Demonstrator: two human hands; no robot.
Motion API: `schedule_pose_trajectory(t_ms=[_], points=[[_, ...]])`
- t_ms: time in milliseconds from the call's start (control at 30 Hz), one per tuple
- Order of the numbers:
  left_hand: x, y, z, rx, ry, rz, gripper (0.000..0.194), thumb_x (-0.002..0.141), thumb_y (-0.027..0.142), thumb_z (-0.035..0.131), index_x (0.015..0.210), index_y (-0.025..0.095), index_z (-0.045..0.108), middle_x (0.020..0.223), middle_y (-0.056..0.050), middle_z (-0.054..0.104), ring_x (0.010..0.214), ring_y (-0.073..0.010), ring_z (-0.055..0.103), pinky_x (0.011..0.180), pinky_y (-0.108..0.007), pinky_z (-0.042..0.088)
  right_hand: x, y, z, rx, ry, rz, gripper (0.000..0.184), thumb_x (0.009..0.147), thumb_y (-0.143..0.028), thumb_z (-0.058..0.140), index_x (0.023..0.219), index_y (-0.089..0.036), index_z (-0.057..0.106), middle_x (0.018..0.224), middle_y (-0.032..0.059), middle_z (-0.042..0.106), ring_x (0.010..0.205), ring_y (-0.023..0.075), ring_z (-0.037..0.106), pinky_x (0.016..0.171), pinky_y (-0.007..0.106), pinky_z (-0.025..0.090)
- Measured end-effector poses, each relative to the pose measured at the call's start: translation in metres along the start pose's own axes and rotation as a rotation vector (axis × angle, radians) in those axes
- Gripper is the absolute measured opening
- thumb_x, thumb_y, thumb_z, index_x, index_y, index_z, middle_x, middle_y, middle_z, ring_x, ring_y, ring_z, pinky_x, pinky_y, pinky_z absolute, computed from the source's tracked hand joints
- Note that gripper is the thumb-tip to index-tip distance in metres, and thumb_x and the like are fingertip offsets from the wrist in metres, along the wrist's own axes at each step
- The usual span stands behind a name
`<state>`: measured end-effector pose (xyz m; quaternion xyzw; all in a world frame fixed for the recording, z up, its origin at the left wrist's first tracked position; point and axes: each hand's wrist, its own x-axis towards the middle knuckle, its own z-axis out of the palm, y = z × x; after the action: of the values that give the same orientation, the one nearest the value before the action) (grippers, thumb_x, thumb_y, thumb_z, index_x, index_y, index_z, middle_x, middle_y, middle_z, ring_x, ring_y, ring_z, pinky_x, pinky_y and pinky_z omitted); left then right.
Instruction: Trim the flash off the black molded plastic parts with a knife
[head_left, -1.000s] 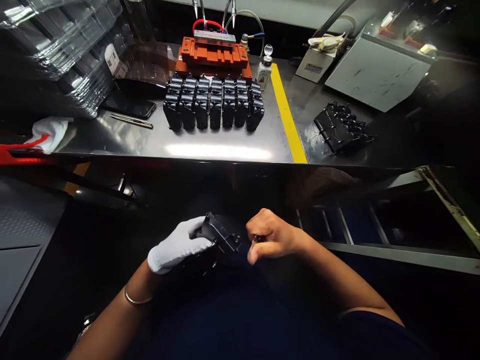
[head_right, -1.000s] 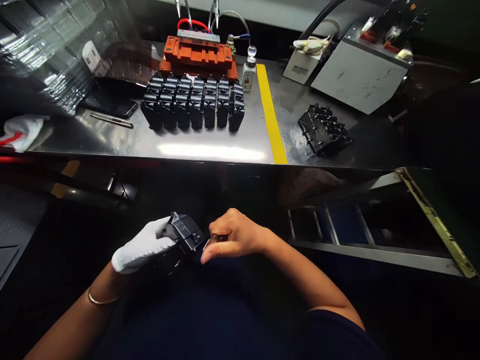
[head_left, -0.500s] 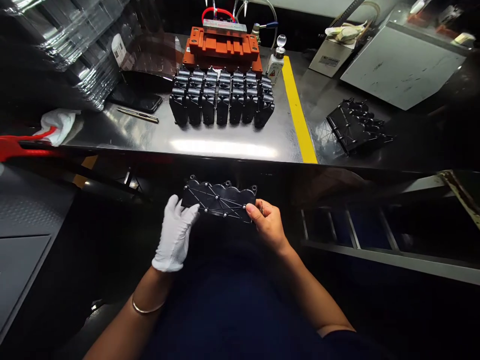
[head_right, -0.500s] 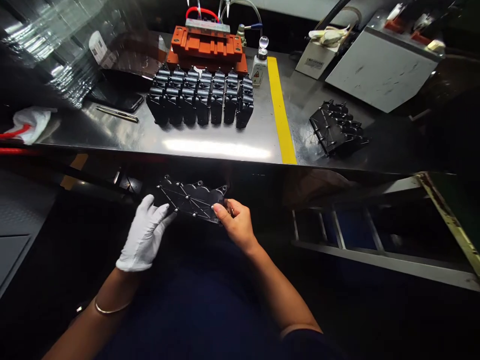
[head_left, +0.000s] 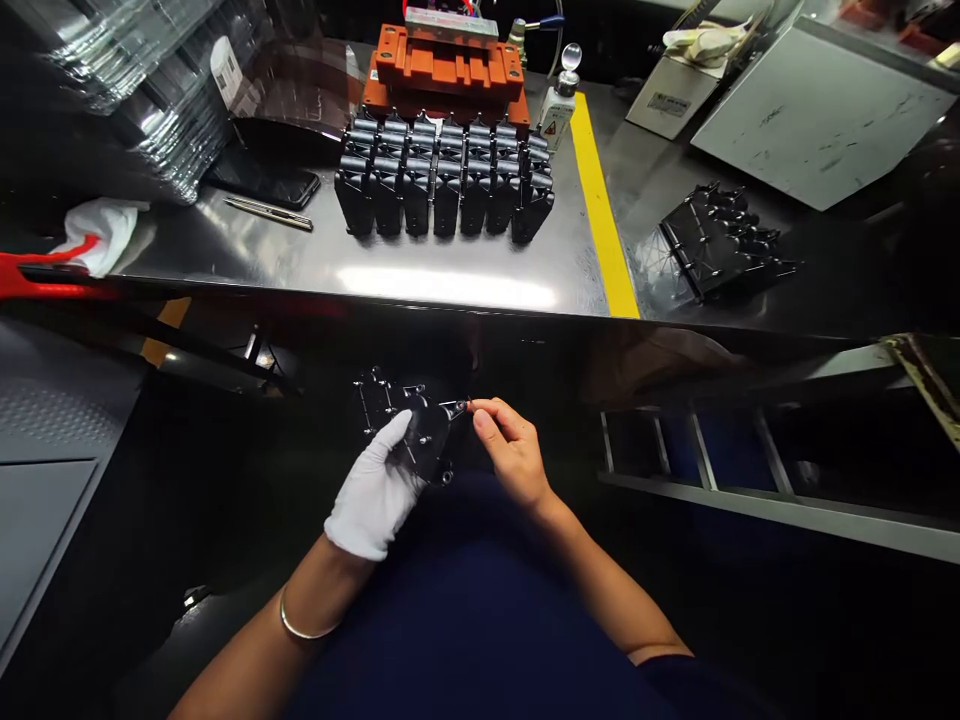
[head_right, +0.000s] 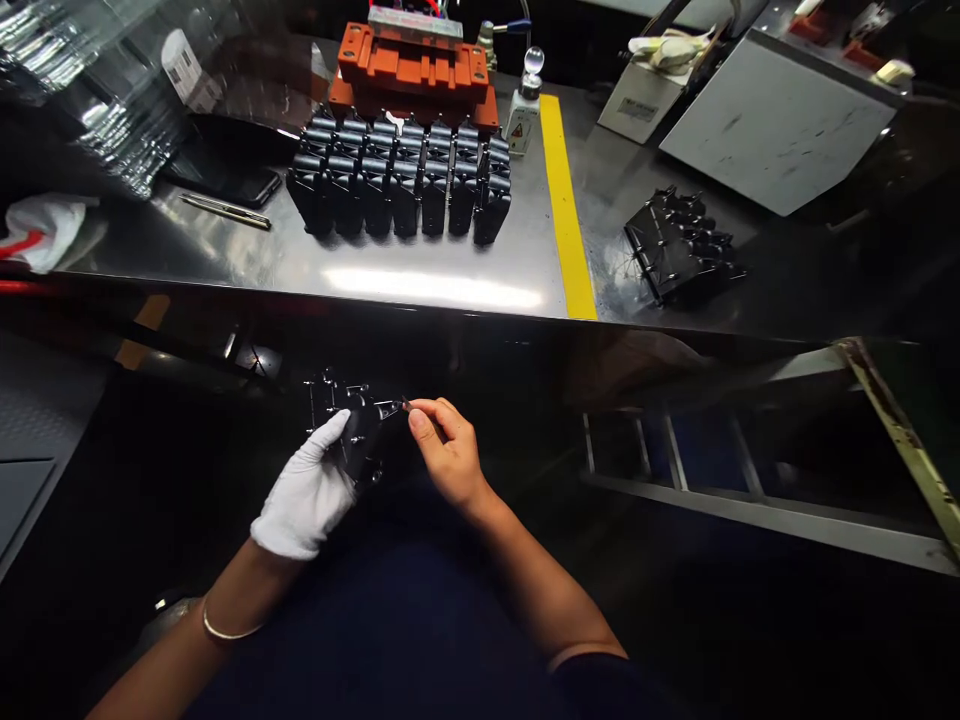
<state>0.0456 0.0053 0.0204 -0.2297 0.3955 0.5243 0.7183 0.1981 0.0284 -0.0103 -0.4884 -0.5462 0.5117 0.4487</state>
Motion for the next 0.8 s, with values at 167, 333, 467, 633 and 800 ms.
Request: schedule_pose_trajectory(t_ms=[167,333,467,633,800], points=[[0.004,-0.005,-0.004,0.041,-0.05,-0.032,0.019,0.09,0.013,0.049,0.093,0.01,0.067,0.088,-0.007,0.074,0.082,-0.0163,0.071,0.079,-0.026,0.059,-0.006,0.006,0.005,0.01,0.027,-0.108,0.019,0.085,-0.037,0.057,0.08,-0.02,0.055,0.071,-0.0011,0.052,0.06,0.0102,0.046,0.054,0.024,0.039],[0.005,-0.006,-0.005,0.088,-0.079,-0.026,0.021,0.091,0.015,0.048,0.092,0.01,0.069,0.092,-0.008,0.075,0.083,-0.0162,0.071,0.081,-0.027,0.059,-0.001,0.016,0.002,0.017,0.056,-0.22,0.012,0.085,-0.031,0.059,0.082,-0.02,0.057,0.075,0.0005,0.054,0.065,0.0122,0.051,0.059,0.027,0.042],[-0.005,-0.003,-0.006,0.135,-0.034,-0.083,0.021,0.09,0.016,0.049,0.091,0.011,0.07,0.085,-0.006,0.075,0.081,-0.0167,0.072,0.082,-0.028,0.059,0.009,0.024,-0.005,0.016,0.173,-0.13,0.019,0.084,-0.035,0.059,0.073,-0.019,0.055,0.068,-0.0014,0.051,0.06,0.0108,0.048,0.057,0.025,0.041],[-0.007,0.001,-0.009,0.177,-0.061,-0.095,0.02,0.09,0.018,0.051,0.091,0.012,0.07,0.083,-0.005,0.075,0.08,-0.0171,0.072,0.084,-0.029,0.058,0.001,0.014,-0.01,0.061,0.063,-0.149,0.02,0.085,-0.036,0.058,0.076,-0.019,0.056,0.069,-0.0004,0.054,0.06,0.011,0.05,0.056,0.025,0.042],[0.001,-0.001,-0.007,0.138,-0.055,-0.048,0.022,0.091,0.015,0.048,0.092,0.011,0.069,0.085,-0.005,0.075,0.077,-0.0148,0.072,0.084,-0.027,0.058,-0.009,0.0,-0.009,0.038,-0.032,-0.244,0.017,0.085,-0.036,0.058,0.082,-0.02,0.058,0.07,0.0017,0.058,0.062,0.0134,0.052,0.057,0.028,0.044]])
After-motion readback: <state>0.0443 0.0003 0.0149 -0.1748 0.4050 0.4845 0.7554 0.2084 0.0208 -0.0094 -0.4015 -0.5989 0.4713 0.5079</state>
